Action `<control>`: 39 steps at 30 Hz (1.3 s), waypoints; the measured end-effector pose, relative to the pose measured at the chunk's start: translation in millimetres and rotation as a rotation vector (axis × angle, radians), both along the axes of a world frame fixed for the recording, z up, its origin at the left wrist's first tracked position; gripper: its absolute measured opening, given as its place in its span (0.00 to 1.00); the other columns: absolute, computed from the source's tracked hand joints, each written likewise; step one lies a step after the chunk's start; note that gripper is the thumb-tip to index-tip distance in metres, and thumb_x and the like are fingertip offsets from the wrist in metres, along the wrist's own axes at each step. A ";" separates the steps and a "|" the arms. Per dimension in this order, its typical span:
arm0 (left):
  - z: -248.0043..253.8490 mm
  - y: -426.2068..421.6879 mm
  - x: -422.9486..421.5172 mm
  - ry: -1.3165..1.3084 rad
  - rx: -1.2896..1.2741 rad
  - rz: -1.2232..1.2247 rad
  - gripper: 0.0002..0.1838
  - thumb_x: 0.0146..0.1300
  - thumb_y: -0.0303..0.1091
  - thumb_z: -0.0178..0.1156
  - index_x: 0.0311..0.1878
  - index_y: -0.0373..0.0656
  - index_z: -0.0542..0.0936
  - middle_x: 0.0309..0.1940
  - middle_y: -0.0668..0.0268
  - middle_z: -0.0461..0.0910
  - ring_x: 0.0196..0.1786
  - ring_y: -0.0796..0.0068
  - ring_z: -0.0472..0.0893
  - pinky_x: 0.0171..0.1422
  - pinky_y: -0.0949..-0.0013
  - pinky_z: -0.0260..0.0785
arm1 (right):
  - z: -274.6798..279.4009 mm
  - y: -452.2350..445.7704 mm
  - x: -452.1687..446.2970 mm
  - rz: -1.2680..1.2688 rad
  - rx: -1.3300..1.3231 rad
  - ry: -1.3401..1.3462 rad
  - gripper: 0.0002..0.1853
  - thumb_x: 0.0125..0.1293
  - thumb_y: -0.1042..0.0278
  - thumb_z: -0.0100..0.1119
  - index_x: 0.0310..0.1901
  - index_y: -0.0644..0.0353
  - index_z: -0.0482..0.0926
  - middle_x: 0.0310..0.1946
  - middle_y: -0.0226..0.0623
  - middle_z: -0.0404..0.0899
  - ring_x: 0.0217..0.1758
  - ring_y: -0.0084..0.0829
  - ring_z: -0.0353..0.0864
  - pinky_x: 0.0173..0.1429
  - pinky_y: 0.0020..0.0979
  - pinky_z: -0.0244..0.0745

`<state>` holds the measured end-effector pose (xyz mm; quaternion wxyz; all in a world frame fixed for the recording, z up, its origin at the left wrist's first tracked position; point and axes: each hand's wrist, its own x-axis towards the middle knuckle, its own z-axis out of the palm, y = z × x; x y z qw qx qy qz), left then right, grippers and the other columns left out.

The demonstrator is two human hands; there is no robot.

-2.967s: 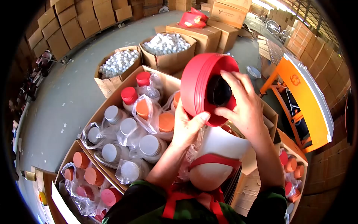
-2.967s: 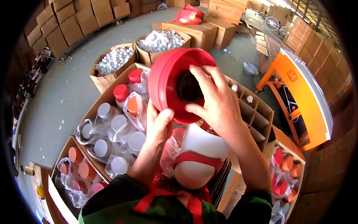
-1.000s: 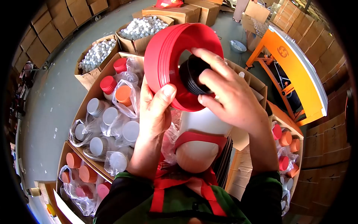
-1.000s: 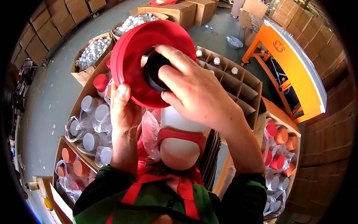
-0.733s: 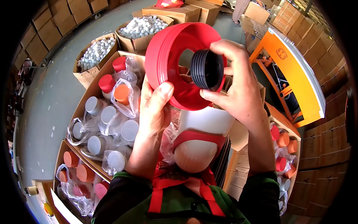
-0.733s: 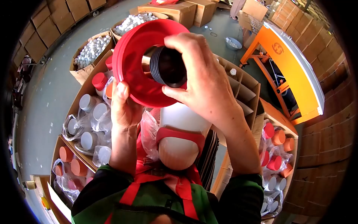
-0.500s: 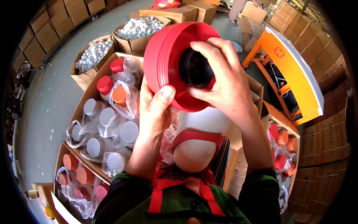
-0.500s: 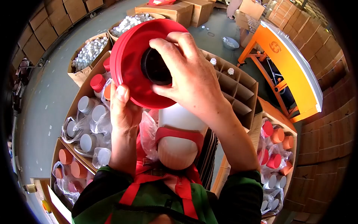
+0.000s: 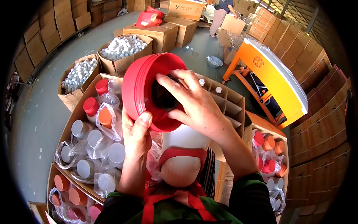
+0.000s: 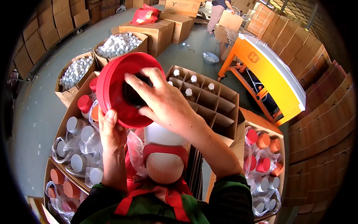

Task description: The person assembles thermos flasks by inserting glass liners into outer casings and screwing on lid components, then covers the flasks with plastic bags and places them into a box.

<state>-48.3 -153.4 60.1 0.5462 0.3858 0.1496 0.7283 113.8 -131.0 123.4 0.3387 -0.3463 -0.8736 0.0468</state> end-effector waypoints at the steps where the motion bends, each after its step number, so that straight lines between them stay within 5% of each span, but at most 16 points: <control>1: -1.8 0.4 -1.0 0.020 -0.011 0.011 0.34 0.55 0.35 0.66 0.62 0.36 0.63 0.54 0.60 0.73 0.54 0.71 0.74 0.61 0.67 0.66 | -1.3 1.7 -1.6 0.013 -0.009 0.038 0.41 0.42 0.74 0.72 0.62 0.55 0.66 0.59 0.49 0.61 0.59 0.48 0.70 0.60 0.39 0.69; 5: -1.6 0.1 0.0 0.160 0.026 0.092 0.35 0.52 0.34 0.69 0.61 0.35 0.64 0.51 0.61 0.74 0.52 0.73 0.75 0.60 0.68 0.66 | -10.4 8.7 -13.5 -0.202 -0.002 0.192 0.39 0.42 0.63 0.75 0.57 0.60 0.65 0.47 0.52 0.70 0.47 0.54 0.76 0.48 0.45 0.74; 12: -0.1 -6.9 -5.0 0.192 0.048 0.159 0.35 0.48 0.36 0.73 0.55 0.34 0.66 0.44 0.62 0.76 0.45 0.75 0.76 0.53 0.70 0.70 | 9.5 -3.8 -14.3 -0.091 0.016 0.050 0.41 0.43 0.65 0.74 0.60 0.59 0.63 0.45 0.52 0.70 0.43 0.52 0.77 0.46 0.43 0.75; 13: 3.2 -10.3 -2.0 0.206 0.079 0.201 0.34 0.48 0.36 0.73 0.54 0.33 0.67 0.44 0.61 0.75 0.46 0.73 0.76 0.52 0.68 0.70 | 10.2 -6.4 -15.4 -0.098 -0.073 0.109 0.39 0.44 0.69 0.74 0.60 0.61 0.65 0.52 0.45 0.71 0.57 0.40 0.73 0.57 0.38 0.71; 14: 5.0 -13.0 1.1 0.223 0.109 0.243 0.33 0.47 0.37 0.73 0.53 0.32 0.68 0.45 0.59 0.75 0.46 0.71 0.76 0.52 0.67 0.70 | 6.3 -3.5 -17.2 -0.100 -0.074 0.109 0.39 0.44 0.69 0.74 0.60 0.61 0.65 0.52 0.45 0.71 0.57 0.40 0.73 0.57 0.38 0.71; 16: 6.5 -12.9 -1.0 0.618 0.399 0.570 0.35 0.41 0.36 0.75 0.53 0.33 0.72 0.46 0.55 0.73 0.48 0.63 0.75 0.50 0.61 0.70 | -2.7 6.9 -19.6 0.232 -0.470 0.635 0.35 0.51 0.71 0.70 0.60 0.62 0.63 0.42 0.42 0.75 0.42 0.28 0.79 0.43 0.29 0.76; 21: 16.7 -4.3 -3.9 0.998 0.827 0.943 0.43 0.33 0.38 0.76 0.58 0.39 0.71 0.49 0.52 0.69 0.48 0.56 0.73 0.52 0.56 0.68 | -24.2 19.0 -9.4 0.526 -0.697 0.987 0.25 0.61 0.66 0.61 0.58 0.63 0.68 0.43 0.31 0.77 0.41 0.16 0.73 0.44 0.23 0.72; 24: 9.7 -1.2 0.3 0.915 0.678 0.828 0.38 0.35 0.39 0.76 0.53 0.35 0.75 0.46 0.54 0.72 0.47 0.56 0.74 0.52 0.56 0.67 | -14.7 23.1 0.8 0.394 -0.774 0.722 0.24 0.67 0.58 0.54 0.58 0.64 0.67 0.46 0.35 0.77 0.43 0.21 0.75 0.44 0.26 0.73; 26: 1.3 0.8 0.3 0.796 0.529 0.703 0.37 0.38 0.40 0.75 0.53 0.35 0.74 0.46 0.55 0.73 0.47 0.59 0.74 0.52 0.57 0.68 | -1.9 11.1 -4.5 0.102 -0.528 0.470 0.28 0.69 0.50 0.48 0.60 0.66 0.64 0.50 0.45 0.75 0.49 0.32 0.75 0.52 0.31 0.72; 27: -1.5 -1.1 0.3 0.679 0.375 0.572 0.37 0.41 0.42 0.75 0.54 0.34 0.72 0.46 0.56 0.73 0.48 0.62 0.75 0.53 0.59 0.68 | -2.0 12.0 -10.3 0.206 -0.266 0.505 0.36 0.67 0.43 0.49 0.64 0.66 0.58 0.54 0.54 0.69 0.57 0.46 0.71 0.60 0.37 0.66; 29: 1.8 -5.0 -1.0 0.285 0.138 0.272 0.38 0.47 0.43 0.73 0.57 0.35 0.67 0.48 0.60 0.74 0.49 0.70 0.76 0.56 0.65 0.69 | 6.1 3.8 -7.2 0.164 0.167 0.152 0.47 0.52 0.54 0.69 0.68 0.59 0.52 0.62 0.57 0.57 0.60 0.57 0.68 0.63 0.43 0.66; 30: 6.9 -4.1 -7.7 0.173 0.093 0.214 0.39 0.48 0.43 0.72 0.59 0.35 0.66 0.49 0.61 0.75 0.49 0.72 0.77 0.57 0.67 0.69 | 2.7 -8.1 -7.1 0.033 0.091 -0.023 0.50 0.44 0.60 0.74 0.69 0.55 0.56 0.65 0.52 0.57 0.56 0.48 0.73 0.57 0.40 0.72; 32: 4.2 -5.2 -15.9 0.056 0.084 0.118 0.38 0.49 0.42 0.71 0.60 0.34 0.65 0.50 0.59 0.75 0.52 0.71 0.76 0.59 0.66 0.68 | -2.8 -8.3 -10.3 -0.015 0.116 -0.079 0.49 0.40 0.67 0.75 0.67 0.54 0.59 0.66 0.50 0.55 0.53 0.51 0.75 0.56 0.40 0.74; 36: 1.3 -14.2 -8.8 0.328 0.195 0.374 0.43 0.43 0.46 0.74 0.59 0.33 0.66 0.49 0.56 0.74 0.51 0.66 0.75 0.57 0.62 0.67 | -2.9 0.5 -21.6 0.111 0.204 0.239 0.42 0.43 0.71 0.72 0.62 0.55 0.62 0.54 0.50 0.69 0.48 0.45 0.79 0.45 0.39 0.78; 37: -1.3 -16.8 -9.4 0.488 0.209 0.486 0.44 0.40 0.47 0.76 0.57 0.32 0.68 0.48 0.55 0.73 0.50 0.62 0.75 0.55 0.59 0.67 | -4.0 4.1 -23.0 0.182 -0.248 0.467 0.39 0.45 0.70 0.73 0.60 0.59 0.62 0.49 0.46 0.76 0.44 0.36 0.82 0.40 0.34 0.78; 39: 1.2 -11.8 -8.3 0.700 0.430 0.813 0.42 0.36 0.46 0.77 0.53 0.31 0.72 0.45 0.51 0.72 0.46 0.55 0.73 0.52 0.57 0.65 | -1.1 6.7 -24.3 0.211 -0.394 0.523 0.38 0.48 0.69 0.72 0.59 0.60 0.61 0.46 0.46 0.78 0.42 0.34 0.83 0.38 0.33 0.77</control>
